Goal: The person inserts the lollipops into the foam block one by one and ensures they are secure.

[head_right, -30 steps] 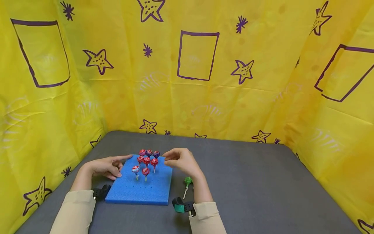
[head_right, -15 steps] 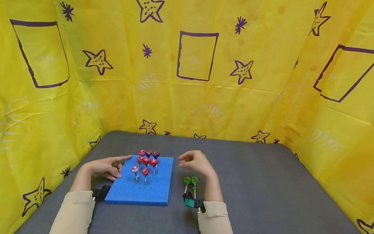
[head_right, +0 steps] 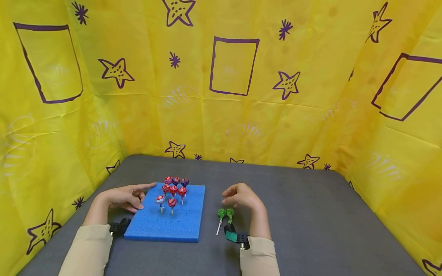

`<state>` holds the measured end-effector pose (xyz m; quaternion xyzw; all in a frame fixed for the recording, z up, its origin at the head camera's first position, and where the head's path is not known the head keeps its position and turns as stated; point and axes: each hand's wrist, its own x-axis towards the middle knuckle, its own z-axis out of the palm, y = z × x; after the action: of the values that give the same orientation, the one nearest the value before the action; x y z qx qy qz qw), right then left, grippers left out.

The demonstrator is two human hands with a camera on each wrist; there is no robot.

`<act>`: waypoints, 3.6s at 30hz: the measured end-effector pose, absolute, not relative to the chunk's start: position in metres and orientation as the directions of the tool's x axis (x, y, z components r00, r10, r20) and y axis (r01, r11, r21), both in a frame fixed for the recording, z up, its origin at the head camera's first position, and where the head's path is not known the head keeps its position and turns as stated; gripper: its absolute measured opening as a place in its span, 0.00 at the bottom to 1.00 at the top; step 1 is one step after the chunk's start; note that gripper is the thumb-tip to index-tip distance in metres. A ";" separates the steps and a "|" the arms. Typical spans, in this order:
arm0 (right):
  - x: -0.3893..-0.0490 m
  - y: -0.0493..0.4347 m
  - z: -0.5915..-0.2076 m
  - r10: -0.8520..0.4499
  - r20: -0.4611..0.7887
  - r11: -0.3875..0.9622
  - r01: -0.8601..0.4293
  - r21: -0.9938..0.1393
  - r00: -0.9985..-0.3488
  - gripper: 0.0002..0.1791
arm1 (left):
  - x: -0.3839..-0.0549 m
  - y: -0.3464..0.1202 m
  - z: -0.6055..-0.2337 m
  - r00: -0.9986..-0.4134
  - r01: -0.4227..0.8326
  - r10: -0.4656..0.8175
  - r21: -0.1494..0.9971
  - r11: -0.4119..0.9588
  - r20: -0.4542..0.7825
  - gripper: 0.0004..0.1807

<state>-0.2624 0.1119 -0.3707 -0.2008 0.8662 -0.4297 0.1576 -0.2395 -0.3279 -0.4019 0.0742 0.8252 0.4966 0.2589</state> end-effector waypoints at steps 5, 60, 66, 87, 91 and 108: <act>-0.259 0.118 -0.372 -0.480 -0.148 0.585 -0.190 -0.788 -0.865 0.19 | -0.239 -0.328 -0.401 -0.852 -0.135 0.385 0.858 0.495 -0.355 0.51; -0.263 0.123 -0.381 -0.427 -0.155 0.573 -0.134 -0.808 -0.891 0.14 | -0.239 -0.327 -0.402 -0.859 -0.142 0.366 0.853 0.502 -0.359 0.52; -0.264 0.120 -0.378 -0.456 -0.095 0.493 -0.162 -0.855 -0.885 0.19 | -0.239 -0.327 -0.402 -0.859 -0.141 0.365 0.852 0.505 -0.358 0.52; -0.269 0.102 -0.382 -0.493 0.050 0.369 -0.261 -0.892 -0.869 0.18 | -0.239 -0.326 -0.402 -0.860 -0.146 0.358 0.848 0.509 -0.364 0.51; -0.271 0.095 -0.385 -0.489 0.077 0.346 -0.275 -0.897 -0.869 0.19 | -0.239 -0.326 -0.401 -0.860 -0.147 0.357 0.846 0.512 -0.365 0.51; -0.272 0.077 -0.389 -0.466 0.130 0.245 -0.269 -0.932 -0.875 0.18 | -0.238 -0.325 -0.400 -0.858 -0.147 0.361 0.846 0.512 -0.367 0.51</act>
<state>-0.2724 0.0774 -0.3887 -0.2342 0.7842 -0.5681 0.0866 -0.2382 -0.3254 -0.3999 0.0644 0.8300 0.4897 0.2591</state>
